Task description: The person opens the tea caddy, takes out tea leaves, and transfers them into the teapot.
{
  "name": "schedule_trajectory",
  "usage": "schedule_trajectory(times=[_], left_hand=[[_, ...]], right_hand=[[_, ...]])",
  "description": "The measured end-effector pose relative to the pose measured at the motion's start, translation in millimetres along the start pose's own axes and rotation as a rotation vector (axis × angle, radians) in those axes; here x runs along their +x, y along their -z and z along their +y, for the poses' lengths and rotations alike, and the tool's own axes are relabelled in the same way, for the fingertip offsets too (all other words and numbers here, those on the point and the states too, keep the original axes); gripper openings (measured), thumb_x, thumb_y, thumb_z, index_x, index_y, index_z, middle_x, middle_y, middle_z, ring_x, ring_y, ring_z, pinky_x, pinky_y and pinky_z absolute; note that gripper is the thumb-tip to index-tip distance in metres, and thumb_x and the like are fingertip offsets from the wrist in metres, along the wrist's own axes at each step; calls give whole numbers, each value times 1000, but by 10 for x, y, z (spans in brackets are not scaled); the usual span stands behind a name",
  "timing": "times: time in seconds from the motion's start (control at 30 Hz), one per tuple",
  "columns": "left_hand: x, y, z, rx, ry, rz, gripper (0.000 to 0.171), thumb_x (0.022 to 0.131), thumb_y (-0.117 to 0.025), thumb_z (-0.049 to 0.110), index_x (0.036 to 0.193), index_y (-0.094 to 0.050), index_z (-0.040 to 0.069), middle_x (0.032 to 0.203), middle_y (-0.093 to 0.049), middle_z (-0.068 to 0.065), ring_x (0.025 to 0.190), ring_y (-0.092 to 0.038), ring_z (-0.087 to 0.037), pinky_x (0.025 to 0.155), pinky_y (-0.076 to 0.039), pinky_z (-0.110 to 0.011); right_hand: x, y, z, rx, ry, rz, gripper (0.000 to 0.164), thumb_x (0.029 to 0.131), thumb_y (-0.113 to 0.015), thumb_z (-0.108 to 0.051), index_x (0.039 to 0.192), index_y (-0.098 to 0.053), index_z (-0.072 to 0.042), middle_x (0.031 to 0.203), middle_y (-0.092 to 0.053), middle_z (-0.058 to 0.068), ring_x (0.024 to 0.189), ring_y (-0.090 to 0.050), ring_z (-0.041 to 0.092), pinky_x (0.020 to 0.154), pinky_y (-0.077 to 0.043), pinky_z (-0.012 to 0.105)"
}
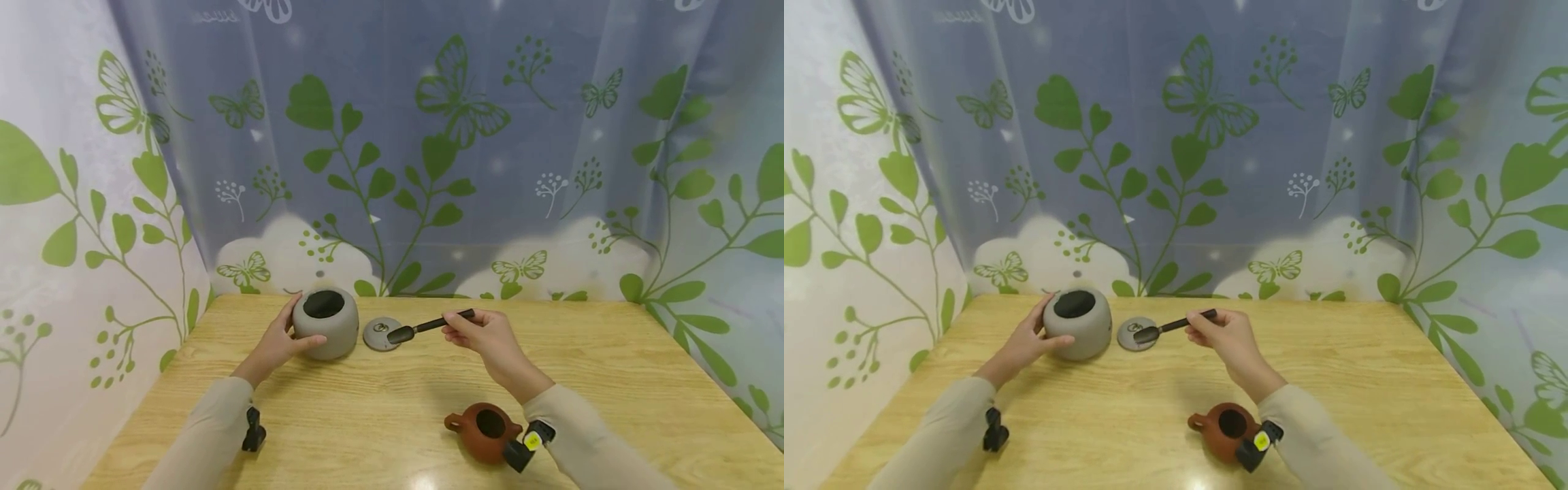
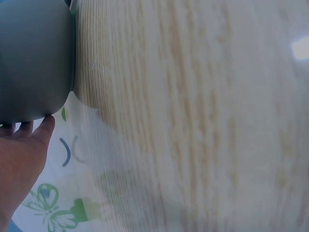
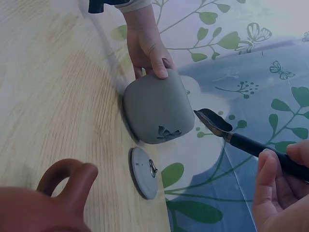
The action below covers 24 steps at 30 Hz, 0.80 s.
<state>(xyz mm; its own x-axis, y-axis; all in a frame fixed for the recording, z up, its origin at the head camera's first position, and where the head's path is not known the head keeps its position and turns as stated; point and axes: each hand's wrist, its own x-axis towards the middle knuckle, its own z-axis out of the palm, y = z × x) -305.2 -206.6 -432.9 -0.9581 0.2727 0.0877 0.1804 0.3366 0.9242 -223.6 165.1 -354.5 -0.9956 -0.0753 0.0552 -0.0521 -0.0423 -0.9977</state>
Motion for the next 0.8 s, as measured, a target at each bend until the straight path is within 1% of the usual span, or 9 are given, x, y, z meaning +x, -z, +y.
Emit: schedule_trajectory(times=[0.13, 0.23, 0.4, 0.57, 0.8], left_hand=[[-2, 4, 4, 4, -4, 0, 105, 82, -78, 29, 155, -3, 29, 161, -5, -9, 147, -7, -33, 112, -22, -59], [-3, 4, 8, 1, -2, -3, 105, 82, -78, 29, 155, -3, 28, 161, -4, -9, 147, -7, -33, 112, -22, -59], [0, 6, 12, -5, -2, -1, 105, 82, -78, 29, 155, -3, 28, 161, -4, -9, 147, -7, -33, 112, -23, -58], [0, 4, 10, 0, -1, 1, 105, 81, -78, 29, 155, -3, 28, 161, -5, -9, 147, -7, -33, 112, -23, -57], [-5, 2, 4, -5, -2, 1, 105, 81, -78, 28, 155, -4, 28, 161, -5, -10, 147, -7, -33, 112, -23, -58]], right_hand=[[64, -119, -17, 10, -3, -1, 27, 90, -68, -16, 102, -66, 8, 77, -70, 1, 74, -69, 12, 76, -58, 28], [111, -209, -32, 17, -5, -5, 27, 91, -67, -13, 104, -64, 11, 78, -70, 2, 74, -69, 11, 76, -58, 27], [196, -361, -61, 15, 4, -4, 27, 92, -65, -11, 107, -63, 12, 80, -70, 4, 75, -69, 12, 75, -58, 27], [272, -501, -78, 4, 13, -5, 27, 93, -64, -10, 110, -64, 11, 81, -70, 4, 75, -69, 11, 75, -58, 27], [356, -688, -114, -6, 38, 4, 23, 92, -64, -7, 109, -66, 9, 81, -70, 4, 75, -69, 12, 76, -58, 29]])
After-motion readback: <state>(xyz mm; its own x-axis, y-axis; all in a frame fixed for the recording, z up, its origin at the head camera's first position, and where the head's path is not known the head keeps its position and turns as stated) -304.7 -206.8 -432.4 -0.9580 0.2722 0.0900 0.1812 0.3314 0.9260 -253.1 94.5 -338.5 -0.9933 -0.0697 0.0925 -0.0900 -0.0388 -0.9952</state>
